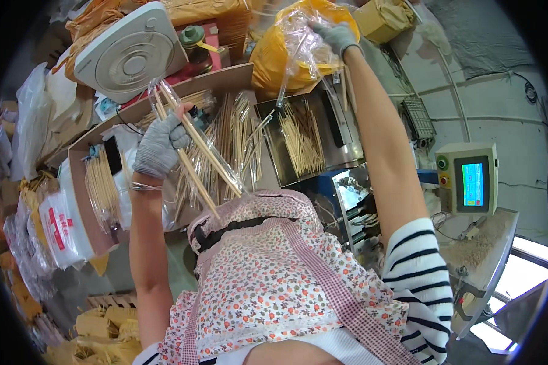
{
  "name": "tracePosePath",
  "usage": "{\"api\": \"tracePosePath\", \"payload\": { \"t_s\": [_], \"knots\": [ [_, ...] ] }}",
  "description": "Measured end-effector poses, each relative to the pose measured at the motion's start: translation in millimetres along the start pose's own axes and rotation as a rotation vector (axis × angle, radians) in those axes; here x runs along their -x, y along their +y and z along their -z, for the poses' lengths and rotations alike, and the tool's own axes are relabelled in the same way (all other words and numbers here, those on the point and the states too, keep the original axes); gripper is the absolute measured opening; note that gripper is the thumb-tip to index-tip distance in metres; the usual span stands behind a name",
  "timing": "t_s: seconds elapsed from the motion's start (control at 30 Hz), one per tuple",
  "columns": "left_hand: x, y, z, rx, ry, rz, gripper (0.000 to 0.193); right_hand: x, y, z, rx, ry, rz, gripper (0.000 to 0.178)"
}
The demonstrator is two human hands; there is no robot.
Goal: Sorting and placing bundles of thin wooden sticks into a packaging machine.
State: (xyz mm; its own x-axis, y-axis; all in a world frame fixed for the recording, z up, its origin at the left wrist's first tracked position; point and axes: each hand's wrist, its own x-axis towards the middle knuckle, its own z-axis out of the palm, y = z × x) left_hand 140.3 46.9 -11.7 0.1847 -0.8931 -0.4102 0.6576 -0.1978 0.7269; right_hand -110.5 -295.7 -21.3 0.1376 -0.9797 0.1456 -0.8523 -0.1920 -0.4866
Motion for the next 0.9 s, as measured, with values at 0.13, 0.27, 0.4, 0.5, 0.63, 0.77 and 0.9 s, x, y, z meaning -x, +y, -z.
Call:
{"api": "tracePosePath", "payload": {
  "t_s": [0.13,0.27,0.4,0.5,0.63,0.77,0.9],
  "knots": [
    [8.7,0.6,13.1,0.021,0.052,-0.045,0.026,37.1,-17.4,-14.6,-0.372,-0.043,0.219,0.059],
    [-4.8,-0.7,3.0,-0.055,0.123,-0.095,0.026,197.9,-72.1,-15.1,-0.777,-0.841,0.500,0.030],
    [-22.8,5.9,2.2,-0.106,0.119,-0.116,0.022,235.0,-98.4,2.9,-0.970,-1.346,0.088,0.037],
    [-28.8,7.6,1.3,-0.143,0.142,-0.103,0.020,237.2,-95.5,-2.7,-1.008,-1.326,0.128,0.035],
    [-39.0,17.0,0.0,-0.113,0.183,-0.116,0.018,238.4,-91.8,0.2,-0.982,-1.305,0.161,0.034],
    [-36.8,19.2,-6.2,-0.204,0.173,-0.252,0.016,252.7,-92.2,-3.6,-0.945,-1.285,0.185,0.031],
    [-10.4,-11.1,-40.9,-0.455,0.320,-0.336,0.017,270.8,-105.9,-13.5,-0.922,-1.083,0.080,0.024]
  ]
}}
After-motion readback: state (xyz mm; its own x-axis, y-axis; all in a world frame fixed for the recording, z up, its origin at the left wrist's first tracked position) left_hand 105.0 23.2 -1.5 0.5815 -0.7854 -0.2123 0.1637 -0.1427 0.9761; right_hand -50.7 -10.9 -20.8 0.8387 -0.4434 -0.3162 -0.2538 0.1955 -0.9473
